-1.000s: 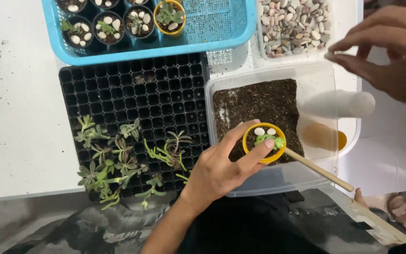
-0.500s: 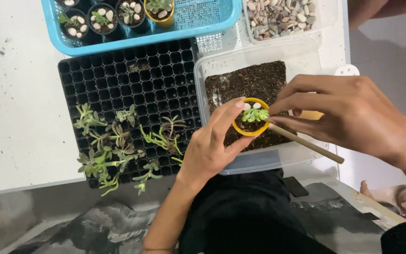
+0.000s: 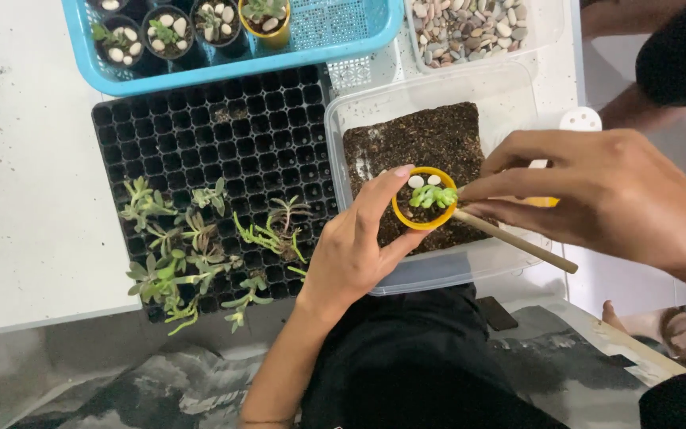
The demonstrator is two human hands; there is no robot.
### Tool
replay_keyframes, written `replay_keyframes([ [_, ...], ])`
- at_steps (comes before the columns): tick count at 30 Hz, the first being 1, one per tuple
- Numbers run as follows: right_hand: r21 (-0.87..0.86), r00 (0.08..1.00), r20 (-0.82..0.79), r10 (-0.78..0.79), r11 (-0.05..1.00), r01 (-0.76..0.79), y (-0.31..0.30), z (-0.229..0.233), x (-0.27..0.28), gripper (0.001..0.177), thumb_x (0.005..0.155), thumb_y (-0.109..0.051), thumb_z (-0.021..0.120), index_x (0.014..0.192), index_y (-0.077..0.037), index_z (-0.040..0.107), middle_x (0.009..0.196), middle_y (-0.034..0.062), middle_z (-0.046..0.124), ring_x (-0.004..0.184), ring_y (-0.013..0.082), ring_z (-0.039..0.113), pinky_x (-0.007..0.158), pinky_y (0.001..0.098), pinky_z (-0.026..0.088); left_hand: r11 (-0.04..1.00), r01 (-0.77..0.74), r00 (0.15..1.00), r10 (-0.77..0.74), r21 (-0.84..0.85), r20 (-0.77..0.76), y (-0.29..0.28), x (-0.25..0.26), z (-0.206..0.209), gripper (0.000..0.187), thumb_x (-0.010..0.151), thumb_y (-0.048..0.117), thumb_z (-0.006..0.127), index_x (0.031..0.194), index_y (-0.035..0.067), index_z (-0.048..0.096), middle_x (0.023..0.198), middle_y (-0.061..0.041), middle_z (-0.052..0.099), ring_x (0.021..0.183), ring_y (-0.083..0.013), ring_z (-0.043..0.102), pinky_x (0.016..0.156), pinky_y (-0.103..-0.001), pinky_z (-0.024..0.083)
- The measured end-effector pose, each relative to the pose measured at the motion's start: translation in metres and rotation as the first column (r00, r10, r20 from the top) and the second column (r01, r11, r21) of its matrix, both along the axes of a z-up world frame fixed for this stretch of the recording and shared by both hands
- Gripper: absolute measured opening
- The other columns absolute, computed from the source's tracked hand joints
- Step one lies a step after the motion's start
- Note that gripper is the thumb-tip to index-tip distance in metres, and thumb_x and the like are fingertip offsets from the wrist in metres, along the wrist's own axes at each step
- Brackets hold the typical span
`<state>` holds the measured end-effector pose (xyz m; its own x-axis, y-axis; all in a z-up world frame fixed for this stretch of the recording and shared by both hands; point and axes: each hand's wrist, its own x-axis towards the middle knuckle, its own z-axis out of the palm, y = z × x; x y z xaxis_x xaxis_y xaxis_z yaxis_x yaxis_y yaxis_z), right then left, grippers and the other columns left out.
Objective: Potting a succulent cutting into a small yellow pot using soil and decorative stones.
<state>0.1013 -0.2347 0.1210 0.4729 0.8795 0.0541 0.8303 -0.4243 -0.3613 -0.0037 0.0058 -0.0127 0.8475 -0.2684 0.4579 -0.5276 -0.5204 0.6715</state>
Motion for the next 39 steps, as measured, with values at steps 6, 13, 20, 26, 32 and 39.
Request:
replay_keyframes([
  [6,0.046,0.983,0.085,-0.16,0.987,0.157,-0.034,-0.006,0.05,0.027,0.092,-0.015,0.087,0.114,-0.001,0.082,0.1,0.0156,0.074,0.074,0.0177,0.063,0.058,0.0282,0.05,1.0,0.005,1.0,-0.005,-0.024,-0.017,0.0,0.0,-0.003,0.086,0.098,0.016,0.089,0.156,0.007,0.026,0.156,-0.015,0.05,0.14,-0.0366,0.064,0.113,-0.047,0.063],
  [13,-0.146,0.877,0.381,-0.292,0.918,0.369,-0.06,-0.051,0.115,0.017,0.116,-0.035,0.082,0.116,-0.018,0.085,0.103,-0.0005,0.072,0.092,0.0171,0.068,0.069,0.034,0.049,0.998,0.04,0.998,-0.043,-0.051,-0.048,0.001,0.003,0.0,0.089,0.096,0.016,0.088,0.158,0.009,0.024,0.157,-0.017,0.049,0.138,-0.04,0.064,0.112,-0.05,0.061],
  [20,-0.388,0.797,0.458,-0.394,0.718,0.578,-0.044,-0.087,0.158,0.02,0.107,-0.042,0.068,0.121,-0.035,0.079,0.114,-0.0059,0.077,0.102,0.0246,0.07,0.062,0.0435,0.063,0.993,0.076,0.991,-0.085,-0.092,-0.1,0.001,0.005,0.01,0.08,0.097,0.016,0.082,0.155,0.009,0.028,0.152,-0.021,0.053,0.137,-0.0426,0.061,0.116,-0.055,0.055],
  [26,-0.437,0.806,0.536,-0.253,0.734,0.52,-0.041,-0.104,0.182,0.016,0.104,-0.025,0.068,0.112,-0.033,0.079,0.091,-0.0039,0.072,0.068,0.0159,0.071,0.04,0.0289,0.053,0.989,0.093,0.987,-0.107,-0.119,-0.12,0.001,0.01,0.016,0.076,0.096,0.015,0.082,0.152,0.007,0.031,0.149,-0.023,0.055,0.135,-0.0426,0.062,0.118,-0.056,0.053],
  [32,-0.506,0.793,0.583,-0.177,0.685,0.524,-0.028,-0.111,0.196,0.023,0.111,-0.03,0.063,0.095,-0.018,0.076,0.085,-0.0019,0.069,0.065,0.0173,0.069,0.04,0.0282,0.048,0.986,0.093,0.989,-0.108,-0.14,-0.103,0.001,0.019,0.021,0.072,0.097,0.014,0.081,0.148,0.005,0.032,0.143,-0.027,0.058,0.131,-0.0419,0.065,0.117,-0.057,0.055],
  [39,-0.529,0.752,0.653,-0.089,0.656,0.538,-0.027,-0.129,0.197,0.034,0.1,-0.049,0.071,0.085,-0.019,0.074,0.082,-0.0062,0.068,0.074,0.0138,0.068,0.045,0.0262,0.051,0.983,0.105,0.99,-0.117,-0.154,-0.074,0.001,0.019,0.019,0.074,0.097,0.013,0.083,0.148,0.005,0.03,0.14,-0.03,0.06,0.129,-0.0404,0.067,0.117,-0.059,0.055],
])
